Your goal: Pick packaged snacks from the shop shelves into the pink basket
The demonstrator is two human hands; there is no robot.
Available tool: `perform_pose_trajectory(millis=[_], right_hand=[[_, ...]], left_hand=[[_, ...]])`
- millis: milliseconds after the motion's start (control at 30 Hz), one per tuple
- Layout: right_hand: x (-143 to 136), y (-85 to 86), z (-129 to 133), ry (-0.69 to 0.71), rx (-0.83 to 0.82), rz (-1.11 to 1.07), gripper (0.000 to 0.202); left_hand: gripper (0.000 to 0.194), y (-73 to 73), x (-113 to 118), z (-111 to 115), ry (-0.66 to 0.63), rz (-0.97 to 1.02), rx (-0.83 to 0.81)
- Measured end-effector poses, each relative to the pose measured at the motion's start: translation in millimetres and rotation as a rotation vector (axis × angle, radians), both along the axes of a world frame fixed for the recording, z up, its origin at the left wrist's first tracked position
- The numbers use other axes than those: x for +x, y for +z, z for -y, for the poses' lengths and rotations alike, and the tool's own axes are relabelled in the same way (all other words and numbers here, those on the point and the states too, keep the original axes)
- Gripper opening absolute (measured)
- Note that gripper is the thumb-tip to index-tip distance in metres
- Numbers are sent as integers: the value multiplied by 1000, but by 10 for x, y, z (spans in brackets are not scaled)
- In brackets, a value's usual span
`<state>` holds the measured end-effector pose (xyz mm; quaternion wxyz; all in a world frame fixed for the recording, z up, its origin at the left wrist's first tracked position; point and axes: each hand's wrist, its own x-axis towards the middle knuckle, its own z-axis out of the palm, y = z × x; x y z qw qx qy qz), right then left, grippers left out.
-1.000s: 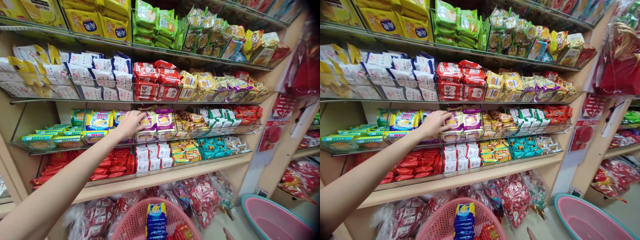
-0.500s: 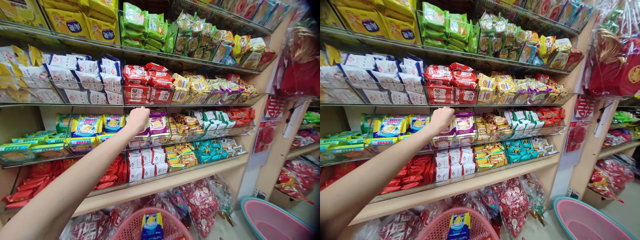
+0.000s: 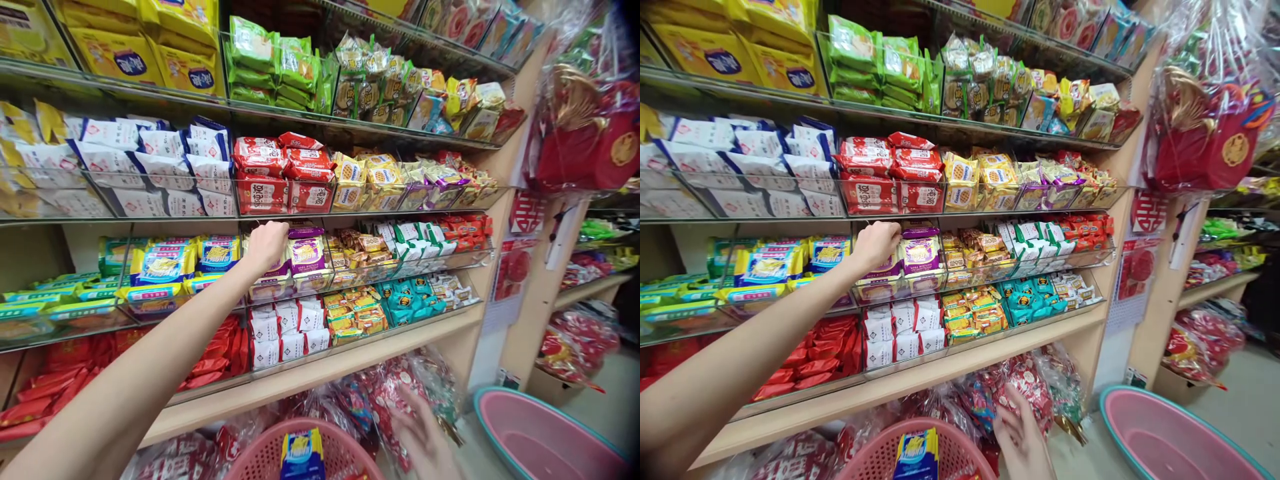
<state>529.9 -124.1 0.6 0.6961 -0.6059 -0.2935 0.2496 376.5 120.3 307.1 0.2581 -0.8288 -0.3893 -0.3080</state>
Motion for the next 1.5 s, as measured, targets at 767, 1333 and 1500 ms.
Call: perform_pose_trajectory(millis=[767, 1333, 1500], right_hand=[[-713, 2472, -1753, 431, 363, -572, 18], [-1235, 18, -264, 569, -49, -545, 39], [-1451, -548, -305, 547, -125, -592, 47]], left_hand=[[21, -632, -481, 247, -477, 207, 70], [40, -2287, -979, 1129, -642, 595, -1606], [46, -3142, -1239, 1266, -362, 998, -1902]])
